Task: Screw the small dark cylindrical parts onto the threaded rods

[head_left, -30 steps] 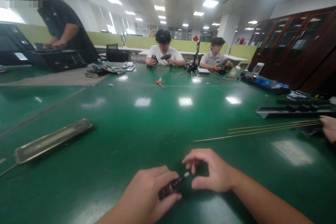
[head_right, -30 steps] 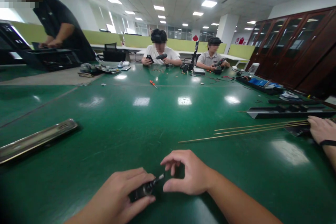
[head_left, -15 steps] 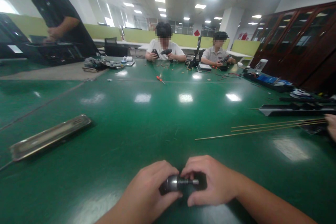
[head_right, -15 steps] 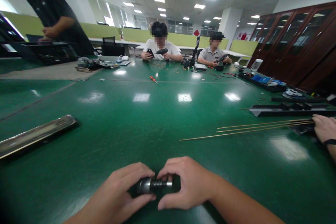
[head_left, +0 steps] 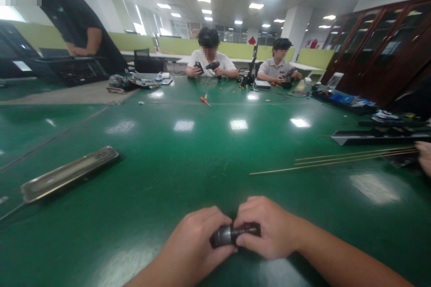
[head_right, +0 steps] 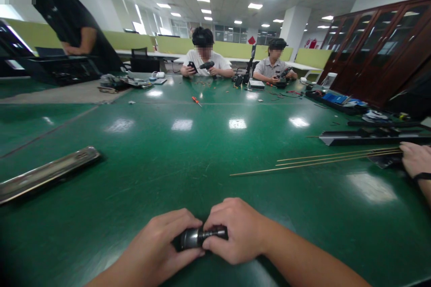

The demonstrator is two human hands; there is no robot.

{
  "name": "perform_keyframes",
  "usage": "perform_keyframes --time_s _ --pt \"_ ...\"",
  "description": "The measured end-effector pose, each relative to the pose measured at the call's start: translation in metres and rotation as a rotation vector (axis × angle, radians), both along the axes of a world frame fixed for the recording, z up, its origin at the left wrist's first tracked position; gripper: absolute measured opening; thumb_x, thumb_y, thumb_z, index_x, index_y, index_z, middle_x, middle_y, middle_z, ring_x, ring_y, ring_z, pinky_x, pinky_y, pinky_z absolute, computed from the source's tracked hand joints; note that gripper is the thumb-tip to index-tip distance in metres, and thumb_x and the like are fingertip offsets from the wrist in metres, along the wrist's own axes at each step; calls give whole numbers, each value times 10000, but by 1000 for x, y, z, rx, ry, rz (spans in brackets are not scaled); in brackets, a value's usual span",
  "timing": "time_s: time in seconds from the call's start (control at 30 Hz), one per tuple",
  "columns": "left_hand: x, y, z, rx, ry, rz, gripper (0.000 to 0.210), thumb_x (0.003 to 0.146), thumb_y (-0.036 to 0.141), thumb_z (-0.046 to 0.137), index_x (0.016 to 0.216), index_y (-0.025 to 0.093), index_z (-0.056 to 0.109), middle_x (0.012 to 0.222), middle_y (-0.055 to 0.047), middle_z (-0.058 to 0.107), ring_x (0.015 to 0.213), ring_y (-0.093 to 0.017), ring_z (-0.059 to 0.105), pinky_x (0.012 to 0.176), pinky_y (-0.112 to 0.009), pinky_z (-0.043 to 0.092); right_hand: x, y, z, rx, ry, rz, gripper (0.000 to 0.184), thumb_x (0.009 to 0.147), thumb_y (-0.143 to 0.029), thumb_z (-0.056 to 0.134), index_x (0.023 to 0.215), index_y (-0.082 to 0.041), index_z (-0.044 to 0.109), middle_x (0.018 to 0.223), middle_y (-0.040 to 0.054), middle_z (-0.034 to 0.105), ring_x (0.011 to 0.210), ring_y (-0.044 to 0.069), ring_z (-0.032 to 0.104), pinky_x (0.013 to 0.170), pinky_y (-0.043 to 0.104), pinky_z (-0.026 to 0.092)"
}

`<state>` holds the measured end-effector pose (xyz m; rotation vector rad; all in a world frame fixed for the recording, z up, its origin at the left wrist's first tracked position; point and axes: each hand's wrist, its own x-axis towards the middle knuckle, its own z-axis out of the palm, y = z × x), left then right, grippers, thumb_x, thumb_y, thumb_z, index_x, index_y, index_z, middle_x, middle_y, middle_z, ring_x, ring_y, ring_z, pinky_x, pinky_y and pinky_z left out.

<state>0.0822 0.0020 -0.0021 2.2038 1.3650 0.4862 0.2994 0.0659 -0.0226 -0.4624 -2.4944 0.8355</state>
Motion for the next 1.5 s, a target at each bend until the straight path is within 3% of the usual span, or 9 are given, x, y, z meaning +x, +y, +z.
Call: perform_keyframes --time_s 0.53,1.07,1.5 --pt "-3 1 -4 -2 10 63 164 775 184 730 925 228 680 858 8 671 817 -162 628 685 -245 406 1 1 0 24 8 -26 118 819 -286 666 868 -186 706 765 11 718 696 163 644 700 298 412" --pt "-5 1 -6 172 -7 41 171 761 190 751 884 253 651 814 37 663 757 -154 601 662 -266 362 3 3 -2 37 16 -34 143 817 -325 694 859 -189 708 739 2 705 672 151 638 695 289 412" --pt "-7 2 -12 180 -9 39 202 747 194 758 895 269 643 825 39 652 781 -165 581 673 -280 339 4 3 -1 54 -7 -53 106 802 -287 676 848 -196 706 724 -1 702 660 152 624 689 298 401"
